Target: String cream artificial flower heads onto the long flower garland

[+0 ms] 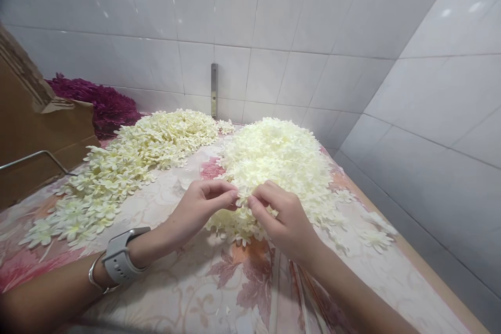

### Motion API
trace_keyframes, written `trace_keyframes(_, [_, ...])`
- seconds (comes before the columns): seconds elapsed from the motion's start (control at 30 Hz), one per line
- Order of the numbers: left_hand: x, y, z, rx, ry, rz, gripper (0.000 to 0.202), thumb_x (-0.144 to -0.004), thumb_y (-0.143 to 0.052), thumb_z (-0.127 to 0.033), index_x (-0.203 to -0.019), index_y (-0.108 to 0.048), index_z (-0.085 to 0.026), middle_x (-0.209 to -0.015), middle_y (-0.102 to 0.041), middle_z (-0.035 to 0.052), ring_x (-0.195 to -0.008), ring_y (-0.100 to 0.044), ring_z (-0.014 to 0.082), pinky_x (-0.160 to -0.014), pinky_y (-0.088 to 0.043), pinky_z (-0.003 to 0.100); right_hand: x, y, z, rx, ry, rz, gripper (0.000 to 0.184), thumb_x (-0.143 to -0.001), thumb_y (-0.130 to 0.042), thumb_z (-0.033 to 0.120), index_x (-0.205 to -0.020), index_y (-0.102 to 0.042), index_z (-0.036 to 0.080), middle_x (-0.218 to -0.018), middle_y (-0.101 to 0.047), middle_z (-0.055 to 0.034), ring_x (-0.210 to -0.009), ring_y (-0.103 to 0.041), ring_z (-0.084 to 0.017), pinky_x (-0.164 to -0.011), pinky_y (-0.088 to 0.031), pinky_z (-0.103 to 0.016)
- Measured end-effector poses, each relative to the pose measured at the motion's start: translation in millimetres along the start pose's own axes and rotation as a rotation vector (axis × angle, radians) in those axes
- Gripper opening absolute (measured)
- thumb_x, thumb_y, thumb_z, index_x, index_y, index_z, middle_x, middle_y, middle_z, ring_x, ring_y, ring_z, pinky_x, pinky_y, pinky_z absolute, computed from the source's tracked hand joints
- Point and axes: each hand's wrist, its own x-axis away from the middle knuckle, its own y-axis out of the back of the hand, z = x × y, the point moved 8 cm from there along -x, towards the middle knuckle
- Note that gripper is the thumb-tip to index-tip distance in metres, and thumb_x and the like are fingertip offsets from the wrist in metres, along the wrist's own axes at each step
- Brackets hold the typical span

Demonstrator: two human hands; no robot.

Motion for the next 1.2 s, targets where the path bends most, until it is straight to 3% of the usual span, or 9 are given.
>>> trace_keyframes(0.13, [-3.9, 8.7, 2.9, -0.012, 0.010, -0.081, 0.011, -0.070, -0.062, -0.021, -0.062, -0.064, -0.014, -0.060, -0.061, 0.0001, -0.062, -0.057, 0.0128, -0.062, -0.044, 0.025, -0.5, 5.2, -1.9, -0.020, -0.017, -0.040, 0.026, -0.086, -0.044, 0.022, -0.060, -0.045, 0.020, -0.055, -0.046, 0.0023, -0.050, -0.044, -0.011, -0.047, -0.035, -0.024])
trace_keyframes(0.27, [-4.9, 14.6, 2.5, -0.022, -0.006, -0.140, 0.012, -0.071, -0.060, -0.022, -0.061, -0.062, -0.015, -0.060, -0.060, -0.0004, -0.062, -0.057, 0.0127, -0.064, -0.045, 0.025, 2.6, 31.2, -11.8, 0.085, -0.122, -0.320, 0.026, -0.086, -0.051, 0.027, -0.061, -0.046, 0.021, -0.053, -0.045, 0.0032, -0.047, -0.040, -0.011, -0.045, -0.032, -0.025])
trace_keyframes(0.47, [4.6, 6.2, -10.8, -0.283, -0.208, -0.098, 0.015, -0.078, -0.057, -0.025, -0.071, -0.066, -0.016, -0.071, -0.068, 0.0021, -0.068, -0.060, 0.0147, -0.063, -0.044, 0.025, 5.8, 9.8, 20.7, 0.202, 0.214, -0.220, 0.020, -0.082, -0.059, 0.027, -0.068, -0.046, 0.020, -0.056, -0.044, 0.0021, -0.053, -0.042, -0.012, -0.049, -0.035, -0.026])
trace_keyframes(0.53, [6.9, 3.6, -14.8, -0.342, -0.269, -0.088, 0.015, -0.080, -0.056, -0.026, -0.074, -0.067, -0.016, -0.075, -0.069, 0.0021, -0.070, -0.060, 0.0143, -0.065, -0.044, 0.024, 7.8, 4.2, 26.6, 0.240, 0.258, -0.208, 0.018, -0.084, -0.056, 0.021, -0.069, -0.046, 0.020, -0.057, -0.043, 0.0018, -0.056, -0.042, -0.013, -0.050, -0.036, -0.026])
trace_keyframes(0.63, [3.9, 5.2, -14.3, -0.340, -0.265, -0.099, 0.018, -0.081, -0.055, -0.028, -0.074, -0.066, -0.016, -0.074, -0.069, 0.0028, -0.070, -0.060, 0.0148, -0.066, -0.045, 0.025, 5.9, 3.9, 19.0, 0.212, 0.195, -0.177, 0.015, -0.087, -0.050, 0.016, -0.073, -0.048, 0.020, -0.061, -0.049, 0.0007, -0.059, -0.046, -0.013, -0.053, -0.038, -0.026])
trace_keyframes(0.73, [-3.3, 11.1, -5.5, -0.258, -0.166, -0.128, 0.019, -0.079, -0.055, -0.027, -0.071, -0.065, -0.014, -0.069, -0.067, 0.0036, -0.067, -0.060, 0.0153, -0.063, -0.046, 0.026, 4.1, 19.9, -2.5, 0.232, 0.023, -0.293, 0.002, -0.088, -0.050, 0.020, -0.089, -0.051, 0.021, -0.074, -0.057, -0.0017, -0.063, -0.051, -0.014, -0.053, -0.039, -0.027])
trace_keyframes(0.83, [-6.6, 15.3, 0.6, -0.215, -0.111, -0.154, 0.018, -0.078, -0.055, -0.027, -0.070, -0.065, -0.014, -0.068, -0.067, 0.0039, -0.066, -0.061, 0.0155, -0.063, -0.047, 0.026, 7.1, 33.6, -11.8, 0.337, -0.047, -0.457, 0.025, -0.085, -0.055, 0.027, -0.107, -0.045, 0.021, -0.094, -0.056, -0.0072, -0.077, -0.054, -0.019, -0.057, -0.041, -0.030])
trace_keyframes(1.0, [-0.6, 10.4, -6.0, -0.282, -0.199, -0.126, 0.016, -0.079, -0.057, -0.025, -0.072, -0.067, -0.014, -0.072, -0.069, 0.0033, -0.070, -0.062, 0.0150, -0.064, -0.047, 0.025, 7.7, 4.5, 20.3, 0.384, 0.321, -0.284, 0.012, -0.085, -0.058, 0.023, -0.084, -0.046, 0.021, -0.073, -0.053, -0.0027, -0.072, -0.050, -0.018, -0.063, -0.040, -0.032])
trace_keyframes(1.2, [4.3, 0.7, -12.3, -0.253, -0.292, -0.030, 0.017, -0.079, -0.061, -0.030, -0.083, -0.069, -0.016, -0.081, -0.071, 0.0030, -0.074, -0.063, 0.0138, -0.066, -0.048, 0.022, 5.0, -0.1, 14.5, 0.279, 0.220, -0.186, 0.014, -0.088, -0.049, 0.013, -0.075, -0.048, 0.020, -0.067, -0.053, -0.0013, -0.067, -0.047, -0.016, -0.063, -0.037, -0.030])
